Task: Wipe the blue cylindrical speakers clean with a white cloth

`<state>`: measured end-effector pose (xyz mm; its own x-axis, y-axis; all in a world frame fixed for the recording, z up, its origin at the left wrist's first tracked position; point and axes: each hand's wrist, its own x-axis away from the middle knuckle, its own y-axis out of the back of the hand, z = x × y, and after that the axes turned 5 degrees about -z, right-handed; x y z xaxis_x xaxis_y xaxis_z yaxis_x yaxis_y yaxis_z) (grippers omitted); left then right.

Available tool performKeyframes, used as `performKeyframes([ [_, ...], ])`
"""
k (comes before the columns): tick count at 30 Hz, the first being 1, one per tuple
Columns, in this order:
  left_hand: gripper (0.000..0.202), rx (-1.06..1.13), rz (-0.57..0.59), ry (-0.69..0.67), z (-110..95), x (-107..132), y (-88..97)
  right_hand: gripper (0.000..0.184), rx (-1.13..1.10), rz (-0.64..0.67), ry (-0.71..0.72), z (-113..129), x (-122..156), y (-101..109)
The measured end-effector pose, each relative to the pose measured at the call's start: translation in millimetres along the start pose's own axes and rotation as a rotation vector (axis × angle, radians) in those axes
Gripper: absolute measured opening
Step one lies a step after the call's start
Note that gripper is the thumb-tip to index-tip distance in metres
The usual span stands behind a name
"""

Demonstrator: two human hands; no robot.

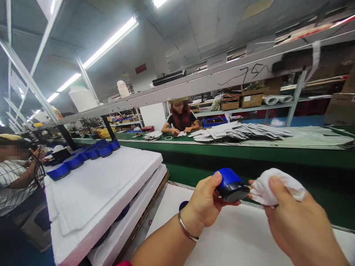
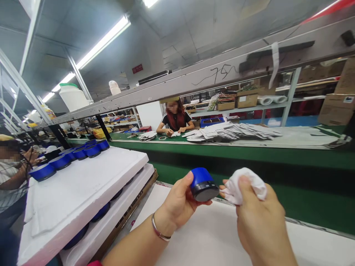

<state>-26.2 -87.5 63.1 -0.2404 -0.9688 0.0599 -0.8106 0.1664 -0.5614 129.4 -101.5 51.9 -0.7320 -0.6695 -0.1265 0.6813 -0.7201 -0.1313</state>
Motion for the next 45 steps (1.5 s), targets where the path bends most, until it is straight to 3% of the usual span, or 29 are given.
performKeyframes([
  [4, 0.051, 0.172, -0.089, 0.178, -11.3, -1.5, -6.4, 0.055, 0.018, -0.043, -0.060, 27.6, -6.9, 12.9],
  [6, 0.048, 0.206, -0.135, 0.251, -12.9, -0.9, -9.7, 0.053, 0.116, -0.035, -0.012, 34.0, 0.6, 17.6],
  [8, 0.052, 0.222, -0.162, 0.282, -9.9, -0.5, -11.9, 0.054, 0.167, 0.019, 0.175, 31.1, 13.6, 16.7],
  [11, 0.039, 0.258, -0.146, 0.262, -1.9, -0.3, -12.8, 0.047, 0.164, 0.112, 0.548, 14.7, 28.5, 7.1],
  [13, 0.032, 0.273, -0.141, 0.224, 0.4, 0.5, -13.0, 0.042, 0.202, 0.099, 0.609, 3.2, 25.5, 1.7],
  [17, 0.032, 0.291, -0.147, 0.184, -8.2, 4.0, -12.4, 0.048, 0.296, 0.067, 0.305, -7.4, -7.0, 5.7],
  [19, 0.037, 0.299, -0.080, 0.212, -14.5, 5.2, -10.1, 0.060, 0.292, 0.089, 0.153, -7.7, -21.0, 11.4],
  [22, 0.046, 0.294, 0.045, 0.287, -17.7, 3.8, -2.8, 0.071, 0.237, 0.110, 0.050, -5.6, -26.0, 15.7],
  [26, 0.068, 0.291, 0.096, 0.269, -8.2, -2.5, 8.6, 0.077, 0.166, 0.097, 0.021, 1.4, -16.5, 15.1],
  [30, 0.082, 0.211, 0.008, 0.235, 3.0, -8.5, 12.9, 0.077, 0.146, 0.110, 0.041, 10.3, -3.6, 17.8],
  [32, 0.088, 0.171, -0.022, 0.195, 5.5, -9.5, 11.3, 0.069, 0.155, 0.135, 0.123, 11.5, 6.4, 19.5],
  [35, 0.096, 0.114, -0.013, 0.085, 6.0, -7.7, 5.9, 0.043, 0.121, 0.339, 0.380, 4.0, 19.9, 19.6],
  [37, 0.095, 0.084, -0.013, 0.025, 4.8, -5.4, 2.4, 0.031, 0.117, 0.422, 0.474, -6.0, 19.4, 18.5],
  [38, 0.095, 0.074, -0.023, 0.005, 4.0, -4.5, 1.2, 0.031, 0.148, 0.409, 0.459, -11.2, 15.1, 17.9],
  [41, 0.098, 0.056, -0.024, -0.015, 1.3, -3.2, 0.1, 0.045, 0.286, 0.290, 0.232, -19.7, -6.7, 16.4],
  [45, 0.097, 0.069, 0.019, 0.004, 1.4, -4.9, 2.6, 0.071, 0.218, 0.166, 0.014, -7.3, -17.3, 13.7],
])
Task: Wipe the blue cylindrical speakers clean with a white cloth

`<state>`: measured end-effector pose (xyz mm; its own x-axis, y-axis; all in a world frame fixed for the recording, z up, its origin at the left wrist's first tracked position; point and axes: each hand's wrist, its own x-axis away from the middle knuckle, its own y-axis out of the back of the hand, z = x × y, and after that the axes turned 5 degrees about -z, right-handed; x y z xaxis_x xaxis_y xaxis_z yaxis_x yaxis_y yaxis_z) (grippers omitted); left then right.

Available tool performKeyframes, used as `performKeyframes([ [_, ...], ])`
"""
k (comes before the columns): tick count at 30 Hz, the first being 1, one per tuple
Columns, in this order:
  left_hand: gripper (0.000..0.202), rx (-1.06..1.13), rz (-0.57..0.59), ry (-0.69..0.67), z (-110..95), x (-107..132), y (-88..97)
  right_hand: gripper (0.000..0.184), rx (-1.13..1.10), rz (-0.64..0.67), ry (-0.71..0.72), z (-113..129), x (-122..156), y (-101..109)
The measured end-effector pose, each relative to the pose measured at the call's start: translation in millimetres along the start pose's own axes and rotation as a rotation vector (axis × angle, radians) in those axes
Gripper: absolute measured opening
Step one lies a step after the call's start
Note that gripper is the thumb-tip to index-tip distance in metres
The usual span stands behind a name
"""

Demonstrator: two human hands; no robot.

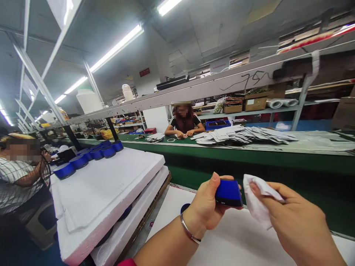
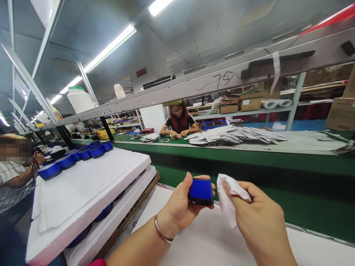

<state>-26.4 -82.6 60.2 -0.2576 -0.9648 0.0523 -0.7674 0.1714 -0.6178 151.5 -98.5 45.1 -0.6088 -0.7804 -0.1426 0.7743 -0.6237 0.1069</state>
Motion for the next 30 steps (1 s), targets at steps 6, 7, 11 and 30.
performKeyframes([
  [6, 0.092, 0.078, 0.006, 0.179, -0.2, -4.0, 4.9, 0.071, -0.158, -0.109, -0.067, 28.4, 30.4, -7.7],
  [7, 0.091, 0.095, 0.010, 0.211, -1.4, -4.6, 5.3, 0.069, -0.166, -0.118, -0.064, 30.6, 33.4, -8.5],
  [11, 0.084, 0.123, 0.059, 0.279, -4.7, -5.5, 5.3, 0.058, -0.188, -0.154, -0.055, 32.3, 37.2, -4.6],
  [30, 0.114, -0.037, -0.002, -0.004, 0.5, 9.1, -3.7, 0.046, 0.150, -0.086, 0.110, 23.4, 27.5, 1.9],
])
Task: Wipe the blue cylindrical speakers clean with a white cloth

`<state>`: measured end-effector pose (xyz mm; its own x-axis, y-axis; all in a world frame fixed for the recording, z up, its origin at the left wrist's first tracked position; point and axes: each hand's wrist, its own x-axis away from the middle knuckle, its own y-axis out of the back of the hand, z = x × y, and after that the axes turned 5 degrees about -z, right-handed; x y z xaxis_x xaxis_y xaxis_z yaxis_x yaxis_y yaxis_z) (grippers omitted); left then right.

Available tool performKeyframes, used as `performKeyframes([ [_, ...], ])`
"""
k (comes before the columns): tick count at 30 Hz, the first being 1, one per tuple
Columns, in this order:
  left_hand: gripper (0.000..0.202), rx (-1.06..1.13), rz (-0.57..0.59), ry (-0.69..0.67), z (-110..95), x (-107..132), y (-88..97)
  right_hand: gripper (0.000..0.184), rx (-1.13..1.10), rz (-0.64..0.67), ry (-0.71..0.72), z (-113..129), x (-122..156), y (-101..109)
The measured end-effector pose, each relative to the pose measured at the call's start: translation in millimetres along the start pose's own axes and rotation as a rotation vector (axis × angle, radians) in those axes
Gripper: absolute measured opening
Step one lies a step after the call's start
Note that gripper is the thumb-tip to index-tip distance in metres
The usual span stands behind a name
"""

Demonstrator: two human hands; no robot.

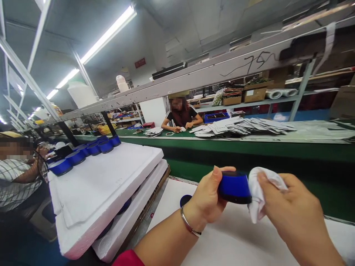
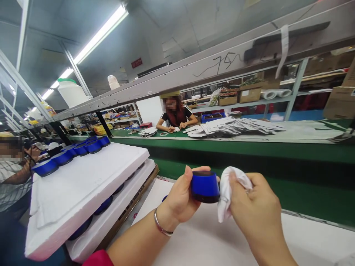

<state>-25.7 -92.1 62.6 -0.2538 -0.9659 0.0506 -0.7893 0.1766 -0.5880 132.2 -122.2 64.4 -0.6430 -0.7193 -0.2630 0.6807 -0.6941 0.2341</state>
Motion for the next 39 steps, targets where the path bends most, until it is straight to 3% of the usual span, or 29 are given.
performKeyframes([
  [6, 0.111, -0.023, -0.061, -0.163, 7.0, -1.0, 0.7, 0.054, -0.035, -0.062, 0.083, 12.9, 26.4, 9.1],
  [11, 0.110, -0.127, -0.079, -0.242, 9.2, 11.9, -0.8, 0.035, 0.087, -0.142, 0.332, -14.2, 51.6, -23.0],
  [15, 0.105, -0.035, -0.108, -0.392, -8.2, 21.1, -4.4, 0.031, 0.107, 0.026, 0.317, -46.1, 36.8, -55.3],
  [17, 0.103, 0.020, -0.086, -0.416, -17.0, 20.9, -6.2, 0.029, 0.111, 0.078, 0.261, -53.7, 24.0, -59.2],
  [20, 0.101, 0.079, -0.100, -0.354, -23.9, 16.3, -9.4, 0.033, 0.100, 0.056, 0.174, -47.4, 8.9, -43.6],
  [24, 0.064, 0.228, -0.125, -0.075, -29.4, 13.0, -17.3, 0.043, 0.046, -0.072, 0.042, -16.7, 7.8, -13.1],
  [27, 0.080, 0.312, -0.103, 0.178, -32.9, 13.0, -19.8, 0.047, -0.010, -0.163, -0.045, -0.4, 13.4, -6.1],
  [29, 0.083, 0.285, -0.036, 0.243, -31.4, 11.5, -17.7, 0.049, -0.061, -0.178, -0.108, 3.0, 15.3, -6.0],
  [31, 0.076, 0.211, 0.014, 0.226, -25.5, 9.2, -14.2, 0.050, -0.090, -0.195, -0.138, 3.5, 17.5, -4.7],
  [33, 0.080, 0.149, -0.007, 0.107, -15.7, 7.9, -12.0, 0.046, -0.077, -0.232, -0.101, 3.4, 23.3, -1.8],
  [35, 0.098, 0.110, -0.087, -0.050, -4.1, 9.4, -12.3, 0.041, -0.054, -0.261, 0.002, 2.5, 33.1, -0.6],
  [37, 0.110, 0.044, -0.154, -0.144, 7.1, 14.4, -14.5, 0.040, -0.021, -0.257, 0.184, -0.5, 43.5, -4.6],
  [39, 0.111, -0.050, -0.164, -0.137, 16.3, 21.1, -16.9, 0.042, 0.045, -0.287, 0.383, -5.8, 49.7, -13.9],
])
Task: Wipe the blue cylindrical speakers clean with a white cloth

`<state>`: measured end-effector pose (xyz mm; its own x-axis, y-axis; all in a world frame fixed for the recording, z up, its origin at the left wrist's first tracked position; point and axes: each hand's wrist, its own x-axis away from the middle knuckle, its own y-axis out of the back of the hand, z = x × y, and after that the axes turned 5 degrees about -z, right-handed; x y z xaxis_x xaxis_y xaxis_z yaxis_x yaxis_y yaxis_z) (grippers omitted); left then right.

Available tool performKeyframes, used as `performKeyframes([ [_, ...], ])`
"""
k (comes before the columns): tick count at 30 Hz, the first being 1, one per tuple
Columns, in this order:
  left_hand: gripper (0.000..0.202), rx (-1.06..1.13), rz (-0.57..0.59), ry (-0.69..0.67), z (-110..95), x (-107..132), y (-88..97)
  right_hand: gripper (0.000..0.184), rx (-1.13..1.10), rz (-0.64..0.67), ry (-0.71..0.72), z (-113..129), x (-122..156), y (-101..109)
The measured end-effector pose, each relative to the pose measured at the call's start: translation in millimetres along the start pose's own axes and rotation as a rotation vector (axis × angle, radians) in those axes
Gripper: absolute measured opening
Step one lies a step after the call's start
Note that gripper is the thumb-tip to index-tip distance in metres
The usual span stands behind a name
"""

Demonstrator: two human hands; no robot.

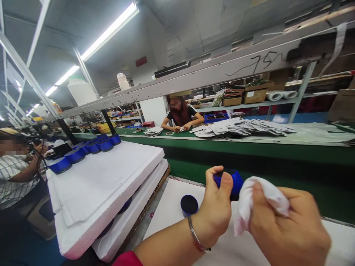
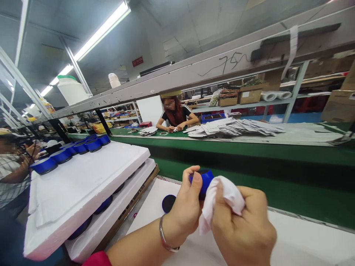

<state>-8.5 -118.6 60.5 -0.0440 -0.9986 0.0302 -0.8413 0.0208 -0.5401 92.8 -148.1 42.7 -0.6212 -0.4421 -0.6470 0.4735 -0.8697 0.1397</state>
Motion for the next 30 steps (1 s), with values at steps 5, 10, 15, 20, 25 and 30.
performKeyframes([
  [5, 0.109, -0.081, -0.027, 0.065, 9.8, 6.8, -1.2, 0.038, 0.116, 0.006, 0.089, -15.1, -8.3, -21.9],
  [10, 0.110, -0.008, -0.023, 0.031, 5.0, 0.7, -4.2, 0.030, 0.184, 0.051, -0.115, -31.4, -52.7, -14.7],
  [15, 0.115, 0.056, 0.032, 0.091, -1.6, 2.7, -4.7, 0.037, 0.147, 0.068, -0.314, -22.2, -71.2, 3.4],
  [20, 0.107, 0.030, -0.013, 0.055, 0.3, 2.7, 0.2, 0.041, 0.017, 0.006, -0.355, 3.6, -54.3, 12.2],
  [25, 0.115, -0.042, 0.005, 0.039, 8.5, 7.3, 1.2, 0.039, 0.006, -0.002, 0.001, 8.2, -16.6, 2.4],
  [30, 0.112, -0.106, -0.019, 0.085, 16.9, 11.4, 0.6, 0.036, 0.079, 0.056, 0.076, 0.3, -8.0, -16.7],
])
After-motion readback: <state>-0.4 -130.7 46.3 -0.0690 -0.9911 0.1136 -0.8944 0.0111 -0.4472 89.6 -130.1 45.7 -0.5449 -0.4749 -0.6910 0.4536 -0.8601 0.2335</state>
